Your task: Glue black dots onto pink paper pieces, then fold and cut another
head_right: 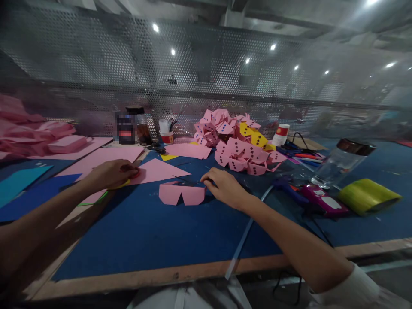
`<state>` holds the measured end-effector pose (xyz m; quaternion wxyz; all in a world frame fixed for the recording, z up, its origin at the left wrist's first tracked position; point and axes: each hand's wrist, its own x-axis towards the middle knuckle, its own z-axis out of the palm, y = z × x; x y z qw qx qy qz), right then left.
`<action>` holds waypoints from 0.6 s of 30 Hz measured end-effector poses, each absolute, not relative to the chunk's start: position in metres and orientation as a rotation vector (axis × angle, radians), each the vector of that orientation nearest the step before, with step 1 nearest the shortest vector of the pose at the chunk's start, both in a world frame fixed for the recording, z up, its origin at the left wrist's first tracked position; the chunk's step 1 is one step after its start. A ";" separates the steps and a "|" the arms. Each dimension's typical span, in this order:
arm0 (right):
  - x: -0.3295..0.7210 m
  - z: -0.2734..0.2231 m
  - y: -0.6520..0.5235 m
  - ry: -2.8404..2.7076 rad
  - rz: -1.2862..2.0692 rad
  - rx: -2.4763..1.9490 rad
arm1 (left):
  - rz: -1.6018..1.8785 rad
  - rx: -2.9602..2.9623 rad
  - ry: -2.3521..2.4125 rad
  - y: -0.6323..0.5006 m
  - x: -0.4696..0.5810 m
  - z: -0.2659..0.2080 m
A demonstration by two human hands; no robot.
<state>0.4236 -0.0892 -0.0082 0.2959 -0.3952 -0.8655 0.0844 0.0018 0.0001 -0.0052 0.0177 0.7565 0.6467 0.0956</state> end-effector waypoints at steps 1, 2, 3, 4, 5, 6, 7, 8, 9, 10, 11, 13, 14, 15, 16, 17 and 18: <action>0.424 -0.009 -0.089 -2.302 0.225 -1.051 | 0.300 2.346 2.011 0.000 0.002 -0.006; 0.424 -0.009 -0.089 -2.301 0.225 -1.049 | 0.308 2.341 2.010 0.001 0.001 -0.006; 0.424 -0.009 -0.089 -2.299 0.225 -1.046 | 0.319 2.336 2.006 0.002 0.000 -0.007; 0.424 -0.009 -0.088 -2.297 0.225 -1.045 | 0.333 2.329 2.002 0.003 -0.001 -0.008; 0.424 -0.009 -0.088 -2.297 0.225 -1.047 | 0.349 2.319 1.997 0.004 -0.002 -0.010; 0.424 -0.009 -0.088 -2.295 0.224 -1.052 | 0.366 2.305 1.993 0.006 -0.003 -0.012; 0.424 -0.009 -0.089 -2.293 0.224 -1.057 | 0.384 2.287 1.993 0.008 -0.005 -0.014; 0.424 -0.008 -0.089 -2.292 0.228 -1.063 | 0.405 2.264 1.997 0.010 -0.006 -0.016; 0.423 -0.007 -0.089 -2.290 0.235 -1.069 | 0.427 2.240 2.003 0.011 -0.007 -0.018; 0.423 -0.007 -0.090 -2.285 0.244 -1.073 | 0.452 2.218 2.007 0.013 -0.009 -0.020; 0.422 -0.006 -0.091 -2.280 0.255 -1.077 | 0.476 2.197 2.010 0.014 -0.010 -0.022; 0.422 -0.004 -0.092 -2.268 0.282 -1.076 | 0.519 2.165 2.015 0.015 -0.011 -0.024; 0.421 -0.004 -0.093 -2.257 0.294 -1.067 | 0.536 2.153 2.017 0.015 -0.011 -0.024; 0.421 -0.003 -0.094 -2.246 0.307 -1.054 | 0.549 2.141 2.020 0.015 -0.011 -0.024; 0.421 -0.003 -0.094 -2.238 0.320 -1.039 | 0.561 2.128 2.021 0.015 -0.011 -0.024; 0.420 -0.003 -0.095 -2.232 0.331 -1.023 | 0.572 2.114 2.020 0.015 -0.011 -0.023; 0.420 -0.002 -0.096 -2.230 0.339 -1.008 | 0.583 2.093 2.016 0.015 -0.011 -0.023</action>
